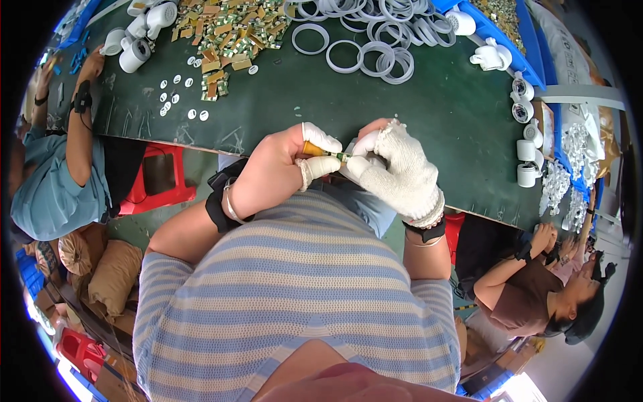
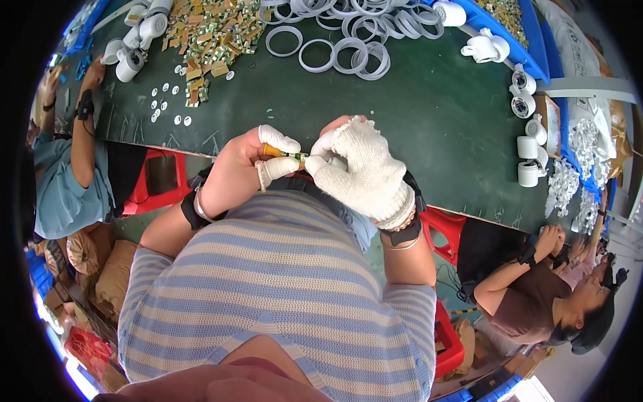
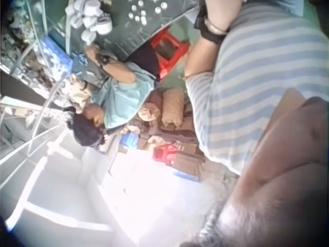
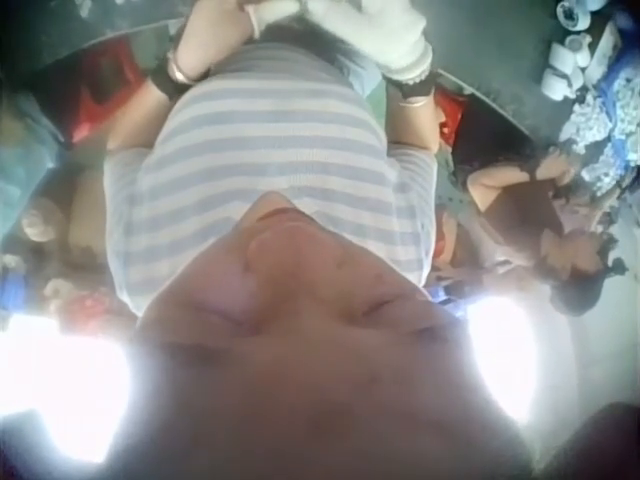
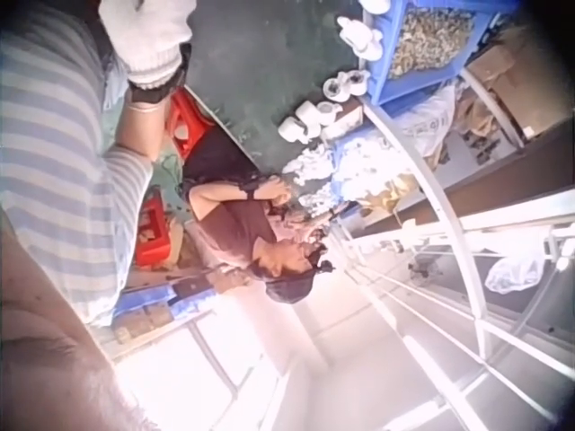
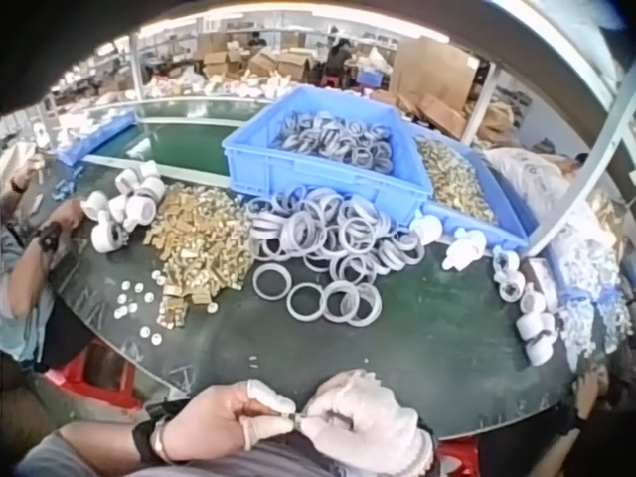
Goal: The person picks up a circuit board and a camera housing, fits the board into the housing, and then presses a rubber ring onto the assembly, repeating the process for several units.
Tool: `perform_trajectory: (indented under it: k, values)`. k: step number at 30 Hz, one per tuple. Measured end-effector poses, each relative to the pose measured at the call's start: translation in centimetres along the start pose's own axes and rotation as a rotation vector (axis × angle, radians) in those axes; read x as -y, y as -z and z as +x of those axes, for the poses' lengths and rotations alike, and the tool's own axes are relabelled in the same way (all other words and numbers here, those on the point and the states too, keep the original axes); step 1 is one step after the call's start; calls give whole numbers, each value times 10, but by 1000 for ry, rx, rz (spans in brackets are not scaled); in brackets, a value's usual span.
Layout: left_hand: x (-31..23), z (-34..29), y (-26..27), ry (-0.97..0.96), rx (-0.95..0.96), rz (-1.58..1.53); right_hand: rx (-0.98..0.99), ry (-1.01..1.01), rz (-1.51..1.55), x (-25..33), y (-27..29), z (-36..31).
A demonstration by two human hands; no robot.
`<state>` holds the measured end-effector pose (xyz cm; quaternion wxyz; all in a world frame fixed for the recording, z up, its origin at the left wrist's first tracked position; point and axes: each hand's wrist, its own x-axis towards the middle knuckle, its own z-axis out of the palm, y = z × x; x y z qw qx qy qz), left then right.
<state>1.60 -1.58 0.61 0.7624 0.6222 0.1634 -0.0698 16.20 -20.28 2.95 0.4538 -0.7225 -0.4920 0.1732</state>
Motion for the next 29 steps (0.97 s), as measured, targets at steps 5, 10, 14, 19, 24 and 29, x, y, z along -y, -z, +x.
perform_trajectory:
  k: [5,10,14,19,24,29]
  values:
    - [-2,-2,0,3,-39,67,-2,8,-20,2,0,0]
    - [3,-4,1,-134,-27,129,20,-41,52,2,-3,1]
    - [1,-2,6,-10,75,-63,87,29,38,-5,1,5]
    - [-2,0,9,24,112,-75,136,-26,137,-7,0,7]
    - [0,0,9,96,166,-200,198,-59,146,-8,2,12]
    - [-6,0,13,33,114,-35,167,-11,65,-9,0,14]
